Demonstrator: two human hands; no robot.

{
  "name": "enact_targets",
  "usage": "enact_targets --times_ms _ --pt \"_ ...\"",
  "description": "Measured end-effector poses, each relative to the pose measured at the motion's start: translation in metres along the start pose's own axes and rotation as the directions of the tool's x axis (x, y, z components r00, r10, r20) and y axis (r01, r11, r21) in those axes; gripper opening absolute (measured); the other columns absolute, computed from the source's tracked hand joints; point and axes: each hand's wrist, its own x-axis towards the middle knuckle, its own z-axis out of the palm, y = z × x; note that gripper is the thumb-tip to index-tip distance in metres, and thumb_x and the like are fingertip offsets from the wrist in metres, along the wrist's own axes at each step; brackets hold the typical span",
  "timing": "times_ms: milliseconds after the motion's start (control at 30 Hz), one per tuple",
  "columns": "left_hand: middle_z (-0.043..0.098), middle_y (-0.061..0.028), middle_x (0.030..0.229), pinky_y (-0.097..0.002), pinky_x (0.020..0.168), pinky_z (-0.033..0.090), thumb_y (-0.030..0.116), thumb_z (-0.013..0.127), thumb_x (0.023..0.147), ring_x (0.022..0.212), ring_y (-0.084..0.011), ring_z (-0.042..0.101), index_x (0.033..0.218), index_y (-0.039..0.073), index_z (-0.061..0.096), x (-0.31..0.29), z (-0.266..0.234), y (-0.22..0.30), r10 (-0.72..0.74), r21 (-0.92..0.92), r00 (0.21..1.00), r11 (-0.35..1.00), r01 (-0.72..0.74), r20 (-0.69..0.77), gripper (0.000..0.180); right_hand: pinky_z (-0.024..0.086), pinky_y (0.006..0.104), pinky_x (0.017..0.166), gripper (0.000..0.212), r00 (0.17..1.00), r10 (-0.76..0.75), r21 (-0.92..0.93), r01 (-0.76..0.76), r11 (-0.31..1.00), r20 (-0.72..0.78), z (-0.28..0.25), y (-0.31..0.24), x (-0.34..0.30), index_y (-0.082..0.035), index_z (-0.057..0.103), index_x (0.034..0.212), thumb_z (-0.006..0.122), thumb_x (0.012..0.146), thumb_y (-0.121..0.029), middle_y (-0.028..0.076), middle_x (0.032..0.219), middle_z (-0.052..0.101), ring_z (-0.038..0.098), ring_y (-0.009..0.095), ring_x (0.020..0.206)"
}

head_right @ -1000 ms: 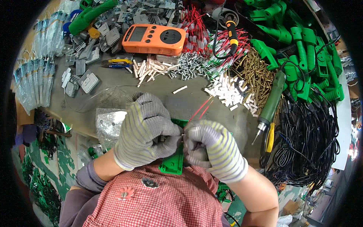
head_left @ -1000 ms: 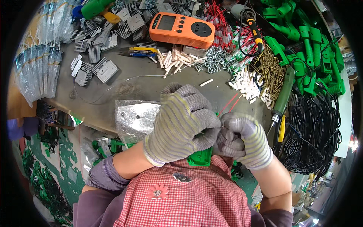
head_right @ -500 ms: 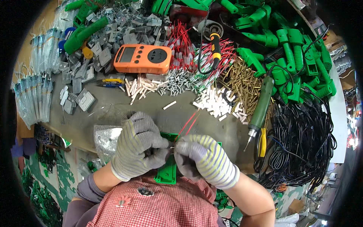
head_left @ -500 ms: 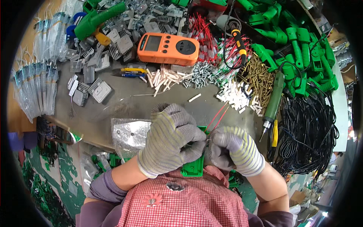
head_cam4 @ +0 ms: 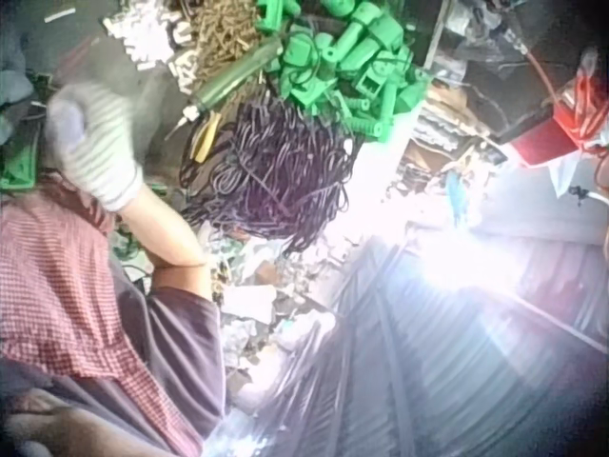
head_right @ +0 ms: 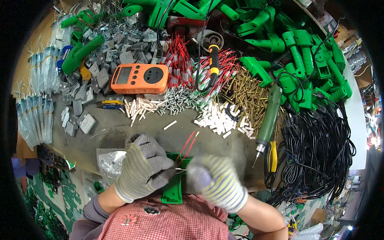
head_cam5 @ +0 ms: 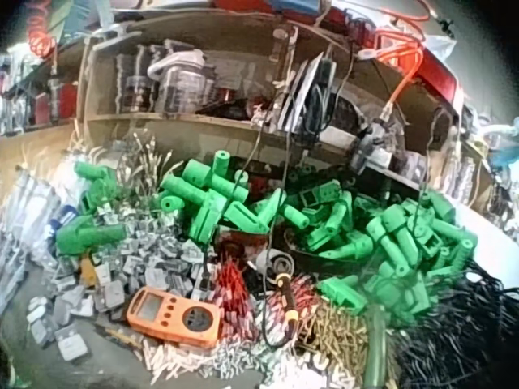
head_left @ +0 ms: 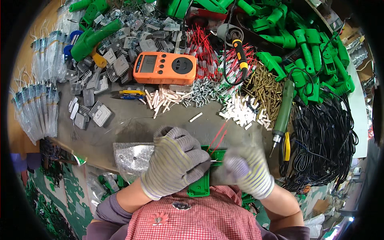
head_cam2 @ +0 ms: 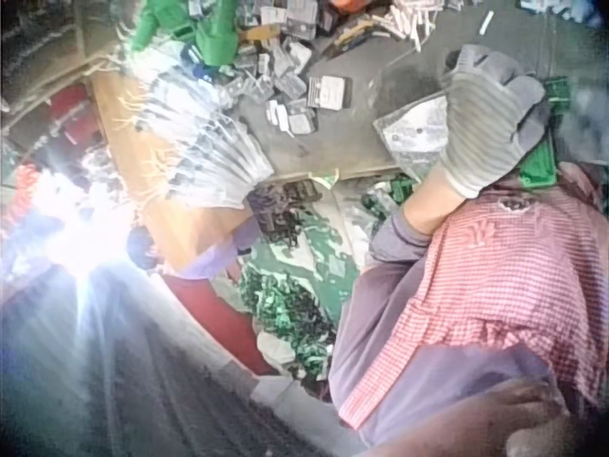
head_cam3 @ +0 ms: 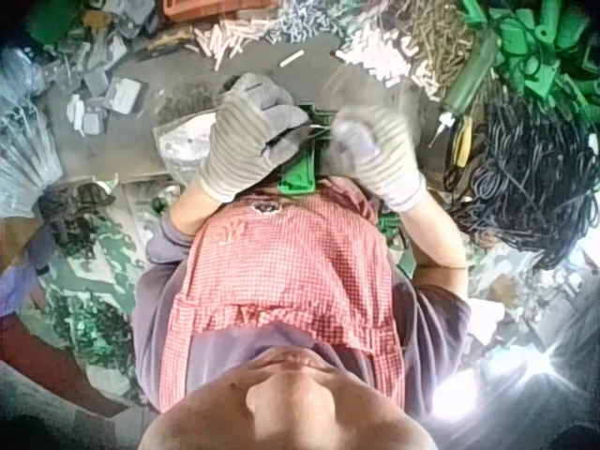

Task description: Soldering wires and assembling components into green plastic housings on a factory workbench.

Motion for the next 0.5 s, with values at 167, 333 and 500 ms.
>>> enact_targets --times_ms 167,333,500 --pt "0.057 -0.0057 0.078 -0.0427 0.069 0.042 0.021 0.075 0.073 0.076 -0.0286 0.054 0.081 0.013 0.068 0.000 -0.001 0.002 -0.040 -0.024 0.999 0.999 0.039 0.000 0.014 0.050 0.0449 0.074 0.009 0.807 -0.583 -0.770 0.315 0.555 -0.090 -0.060 0.007 0.046 -0.008 0.068 0.087 0.068 0.084 -0.016 0.014 0.080 0.064 0.064 0.034 0.079" --pt "0.056 -0.0052 0.074 -0.0414 0.069 0.042 0.018 0.075 0.075 0.073 -0.0266 0.054 0.078 0.012 0.068 0.001 -0.003 0.002 -0.069 -0.080 0.997 0.995 0.067 -0.032 0.010 0.048 0.0435 0.081 0.016 0.867 -0.445 -0.965 0.261 0.021 0.225 -0.065 0.008 0.080 -0.013 0.070 0.089 0.071 0.075 -0.021 0.010 0.093 0.060 0.059 0.031 0.093" --pt "0.056 -0.0054 0.074 -0.0403 0.069 0.042 0.014 0.075 0.074 0.072 -0.0266 0.055 0.077 0.012 0.067 0.000 -0.002 0.001 -0.077 -0.077 0.995 0.994 0.072 -0.063 0.008 0.049 0.0436 0.075 0.012 0.893 -0.391 -0.947 0.293 0.134 0.221 -0.074 0.006 0.093 -0.011 0.067 0.080 0.072 0.072 -0.019 0.010 0.086 0.062 0.061 0.032 0.086"
